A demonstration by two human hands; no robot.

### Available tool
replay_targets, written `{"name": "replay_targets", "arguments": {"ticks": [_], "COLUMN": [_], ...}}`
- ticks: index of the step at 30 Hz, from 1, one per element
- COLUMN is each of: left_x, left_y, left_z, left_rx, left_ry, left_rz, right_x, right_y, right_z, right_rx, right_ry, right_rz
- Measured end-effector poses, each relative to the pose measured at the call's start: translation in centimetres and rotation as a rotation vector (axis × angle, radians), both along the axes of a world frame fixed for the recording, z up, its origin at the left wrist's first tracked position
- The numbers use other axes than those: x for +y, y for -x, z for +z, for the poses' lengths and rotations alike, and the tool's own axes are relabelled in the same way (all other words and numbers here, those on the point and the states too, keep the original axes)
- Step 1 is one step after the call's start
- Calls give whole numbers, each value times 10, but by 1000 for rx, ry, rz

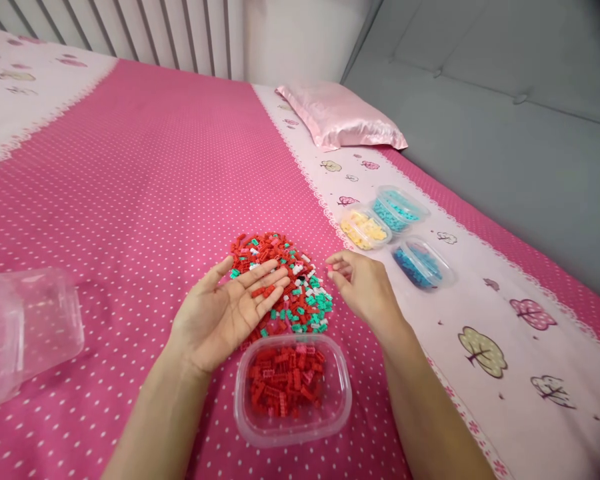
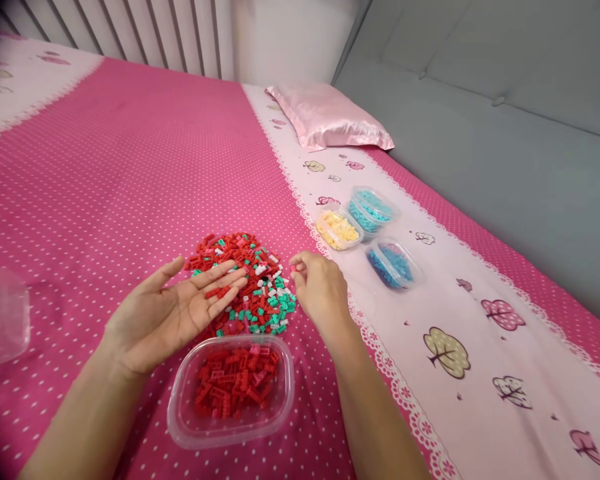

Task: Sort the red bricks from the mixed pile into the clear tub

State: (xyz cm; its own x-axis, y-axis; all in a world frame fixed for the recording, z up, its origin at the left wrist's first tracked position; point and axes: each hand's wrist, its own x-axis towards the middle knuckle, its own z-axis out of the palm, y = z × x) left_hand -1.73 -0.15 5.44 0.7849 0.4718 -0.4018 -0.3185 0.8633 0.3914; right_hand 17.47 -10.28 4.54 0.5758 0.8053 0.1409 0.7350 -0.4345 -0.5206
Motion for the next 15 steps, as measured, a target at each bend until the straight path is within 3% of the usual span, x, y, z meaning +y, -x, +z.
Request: {"name": "replay_targets", "arguments": {"ticks": [6, 9, 15], "left_x": [-3, -4, -4], "left_y": [-2, -3, -4], "left_z": [2, 2, 4], "left_rx": [-7, -15, 0], "left_ry": [13, 23, 44], "left_rz": [-61, -84, -61], "right_x": [0, 1, 1], "right_y": [27, 42, 30], "right_z": [17, 24, 18], "right_rx": [175, 219, 128], "right_ry": [-320, -401, -371], "right_rz": [227, 304, 153]}}
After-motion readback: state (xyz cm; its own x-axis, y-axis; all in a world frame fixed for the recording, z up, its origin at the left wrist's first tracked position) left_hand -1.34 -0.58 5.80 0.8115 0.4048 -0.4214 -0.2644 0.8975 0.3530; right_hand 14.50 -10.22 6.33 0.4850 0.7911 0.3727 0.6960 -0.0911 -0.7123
